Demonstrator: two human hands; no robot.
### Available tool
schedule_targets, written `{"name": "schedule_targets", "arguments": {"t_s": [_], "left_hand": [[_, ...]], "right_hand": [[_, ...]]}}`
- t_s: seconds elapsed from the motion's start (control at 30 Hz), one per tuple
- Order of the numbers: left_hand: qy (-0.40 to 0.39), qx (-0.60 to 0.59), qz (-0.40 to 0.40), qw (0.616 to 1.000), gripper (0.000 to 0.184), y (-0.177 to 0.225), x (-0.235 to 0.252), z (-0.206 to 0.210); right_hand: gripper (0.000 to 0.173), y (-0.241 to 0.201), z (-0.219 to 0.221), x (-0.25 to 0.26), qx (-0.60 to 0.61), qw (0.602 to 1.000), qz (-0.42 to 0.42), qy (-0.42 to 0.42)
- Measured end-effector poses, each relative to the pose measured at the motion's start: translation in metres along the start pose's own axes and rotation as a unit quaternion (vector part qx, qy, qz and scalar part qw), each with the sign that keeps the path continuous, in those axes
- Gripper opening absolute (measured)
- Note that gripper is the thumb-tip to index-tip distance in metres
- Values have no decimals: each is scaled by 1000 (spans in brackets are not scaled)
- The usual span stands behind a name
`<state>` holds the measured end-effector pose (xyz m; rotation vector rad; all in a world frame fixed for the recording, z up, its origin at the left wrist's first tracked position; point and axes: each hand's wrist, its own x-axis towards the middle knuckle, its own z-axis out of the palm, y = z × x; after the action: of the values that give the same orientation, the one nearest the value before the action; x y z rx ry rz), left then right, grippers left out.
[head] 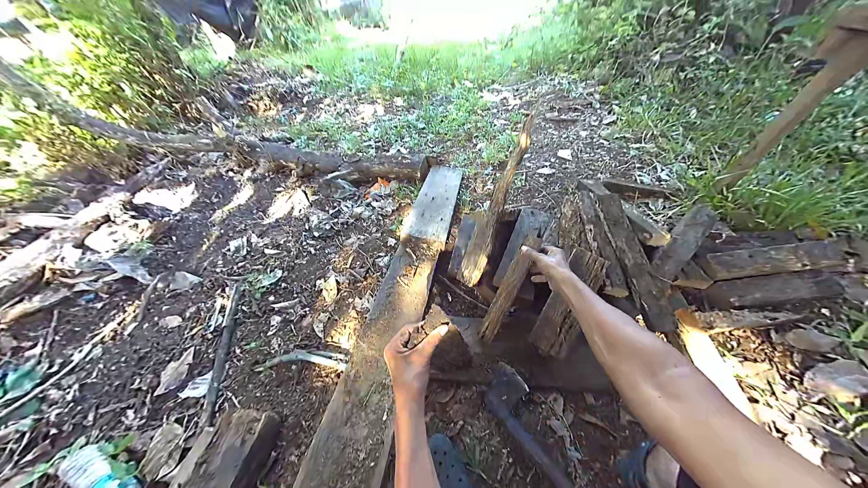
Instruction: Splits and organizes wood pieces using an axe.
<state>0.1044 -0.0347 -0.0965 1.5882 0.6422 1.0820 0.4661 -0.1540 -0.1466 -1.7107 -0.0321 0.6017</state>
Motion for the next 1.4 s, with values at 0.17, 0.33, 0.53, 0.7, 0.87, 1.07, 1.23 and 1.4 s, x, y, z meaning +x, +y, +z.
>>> {"name": "schedule_targets", "arguments": {"t_s": [0.17,0.33,0.53,0.7,0.87,1.07,1.23,1.4], "left_hand": [[7,-2,-15,1000,24,4,-5,1],[-3,16,2,1000,24,8,-11,3],[4,4,20,1000,24,2,-8,-2],[17,30,21,999,24,4,-9,-2],[7,51,21,998,23,5,-4,6],[-17,109,-15,994,28,8,2,8],[-78,106,-17,991,41,9,2,-1],[-70,66,5,995,68,4,-7,-5]], "right_hand": [[49,-8,-1,-41,-86,988,-100,-81],[43,-31,-32,-142,-212,906,-330,-157],[37,-53,-92,-229,-268,889,-254,-269],[35,-116,-157,-219,-154,966,-149,-144],[60,-242,-237,-147,55,965,-237,94],[70,-161,-221,-146,-82,969,-196,124],[63,96,-141,-191,-149,976,77,-142],[80,239,-105,-271,-382,891,143,-199]]}}
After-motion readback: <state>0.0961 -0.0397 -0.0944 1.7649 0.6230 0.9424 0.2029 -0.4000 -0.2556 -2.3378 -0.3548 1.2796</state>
